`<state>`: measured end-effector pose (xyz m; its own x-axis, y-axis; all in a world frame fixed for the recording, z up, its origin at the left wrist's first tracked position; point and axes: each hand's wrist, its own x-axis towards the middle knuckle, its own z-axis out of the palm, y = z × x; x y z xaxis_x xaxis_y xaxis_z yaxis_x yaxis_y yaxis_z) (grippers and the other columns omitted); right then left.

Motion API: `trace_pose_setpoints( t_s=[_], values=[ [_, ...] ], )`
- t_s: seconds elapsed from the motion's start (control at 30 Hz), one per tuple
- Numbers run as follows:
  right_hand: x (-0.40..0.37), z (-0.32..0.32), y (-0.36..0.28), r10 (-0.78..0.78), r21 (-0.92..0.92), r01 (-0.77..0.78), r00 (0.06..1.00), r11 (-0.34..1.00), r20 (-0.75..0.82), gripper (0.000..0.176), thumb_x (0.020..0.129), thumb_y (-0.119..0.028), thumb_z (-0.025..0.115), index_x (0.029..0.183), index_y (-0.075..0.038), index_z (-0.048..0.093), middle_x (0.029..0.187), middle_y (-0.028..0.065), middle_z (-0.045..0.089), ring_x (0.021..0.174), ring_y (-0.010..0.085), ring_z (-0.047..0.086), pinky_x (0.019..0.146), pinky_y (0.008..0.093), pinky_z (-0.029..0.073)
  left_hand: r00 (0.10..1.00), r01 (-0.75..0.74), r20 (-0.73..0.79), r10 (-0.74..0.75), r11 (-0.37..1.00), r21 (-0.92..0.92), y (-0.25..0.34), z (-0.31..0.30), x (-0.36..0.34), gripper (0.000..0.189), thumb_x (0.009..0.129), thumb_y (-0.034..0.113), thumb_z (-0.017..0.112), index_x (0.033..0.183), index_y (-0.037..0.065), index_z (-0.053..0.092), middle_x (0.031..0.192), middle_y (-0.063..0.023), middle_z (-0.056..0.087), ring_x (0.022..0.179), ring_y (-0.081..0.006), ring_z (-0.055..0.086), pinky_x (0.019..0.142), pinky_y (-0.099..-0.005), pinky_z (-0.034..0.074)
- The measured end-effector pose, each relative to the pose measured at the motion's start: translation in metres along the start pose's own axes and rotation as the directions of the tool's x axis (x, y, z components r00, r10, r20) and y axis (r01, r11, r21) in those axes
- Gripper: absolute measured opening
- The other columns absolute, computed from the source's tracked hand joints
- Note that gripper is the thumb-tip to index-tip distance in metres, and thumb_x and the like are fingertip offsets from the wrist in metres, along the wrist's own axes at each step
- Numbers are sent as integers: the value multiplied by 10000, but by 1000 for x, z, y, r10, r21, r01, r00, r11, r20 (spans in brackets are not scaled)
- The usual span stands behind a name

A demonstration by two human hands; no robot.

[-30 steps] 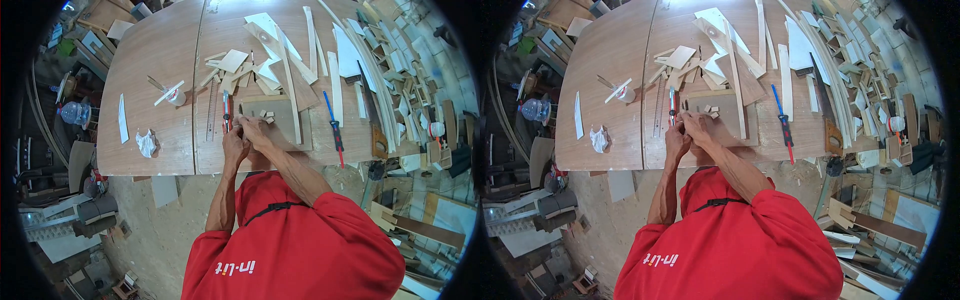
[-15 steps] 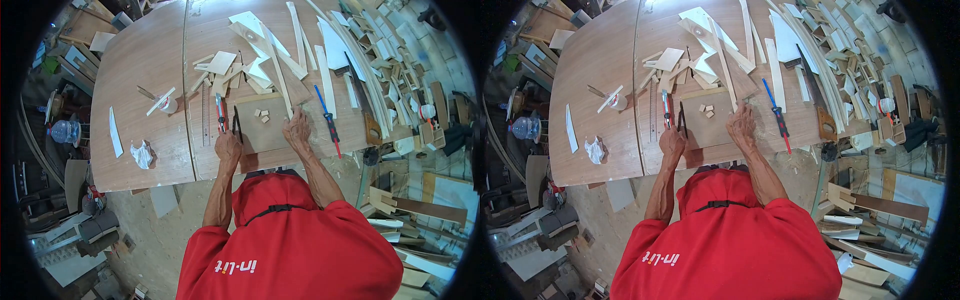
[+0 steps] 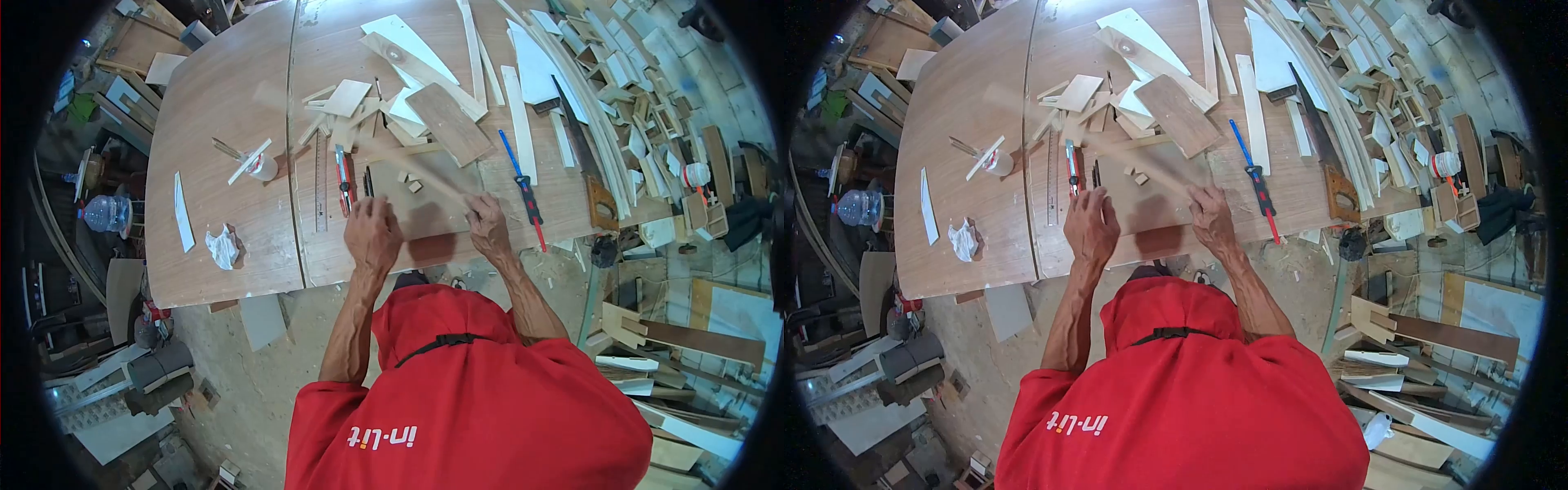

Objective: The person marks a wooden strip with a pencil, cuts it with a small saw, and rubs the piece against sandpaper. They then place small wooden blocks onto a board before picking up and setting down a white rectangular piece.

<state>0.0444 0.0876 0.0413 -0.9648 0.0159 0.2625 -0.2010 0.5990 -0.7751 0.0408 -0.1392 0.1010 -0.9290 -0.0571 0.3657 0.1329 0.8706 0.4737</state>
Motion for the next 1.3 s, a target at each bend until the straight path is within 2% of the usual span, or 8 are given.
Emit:
trace_pose_setpoints(
  t_s=[0.07,0.2,0.47,0.57,0.67,0.77,0.93,1.3],
  values=[
    [-8,-16,0,-182,-70,192,975,979,128,219,815,-15,543,1019,9,622,929,156,549,873,334,529,786,409,442,957,-288,17,288,958,-9,30,-9,-2,195,796,104,614,990,86,625,966,-109,589,937,-296,557,799,-450,428],
    [-8,-24,15,-268,-80,293,935,953,230,219,804,-39,548,1007,-30,629,909,132,549,909,326,516,785,414,441,860,-449,255,442,893,-32,39,46,-13,361,781,168,608,1137,116,578,1112,-62,557,1104,-269,492,1021,-547,263],
    [-3,-38,30,-307,-195,354,922,915,234,282,739,-55,572,1015,-49,631,991,126,558,978,333,516,870,417,442,868,-349,284,408,906,-238,25,118,-40,355,745,196,604,1096,144,602,1076,-68,574,1056,-272,499,967,-490,307],
    [-14,-69,42,-202,-312,164,975,936,-96,302,730,-95,611,1025,-31,585,1042,145,527,1000,340,511,874,442,442,898,-374,174,403,910,-178,32,123,-45,304,753,187,598,1052,132,611,1036,-73,583,1007,-281,504,918,-459,330],
    [-33,-95,51,146,-376,-208,972,903,-186,384,766,-145,634,1115,-27,523,1084,172,486,1016,349,505,864,457,451,925,-344,104,366,921,-181,39,125,-48,239,795,172,572,1025,122,609,1046,-96,551,1007,-286,495,908,-455,343],
    [-40,-98,66,332,-470,-338,938,816,-97,481,785,-187,658,1185,-13,455,1105,183,453,1025,363,503,839,460,467,917,-391,38,397,913,-119,38,134,-53,270,787,201,595,1047,128,607,1054,-95,541,1017,-288,487,928,-494,314],
    [-41,-92,83,272,-448,-275,960,851,-72,456,800,-172,639,1167,15,442,1081,203,446,1030,381,502,823,461,478,835,-524,143,531,848,-87,61,131,-50,343,744,251,632,1076,166,612,1058,-71,537,1033,-277,486,931,-490,309],
    [-66,-100,68,382,-41,-394,909,918,-167,253,885,-194,531,1015,23,541,931,214,542,871,379,555,741,457,469,926,-326,127,355,924,-202,71,142,-47,179,823,185,575,974,90,589,998,-103,547,987,-324,475,879,-456,339]
  ],
)
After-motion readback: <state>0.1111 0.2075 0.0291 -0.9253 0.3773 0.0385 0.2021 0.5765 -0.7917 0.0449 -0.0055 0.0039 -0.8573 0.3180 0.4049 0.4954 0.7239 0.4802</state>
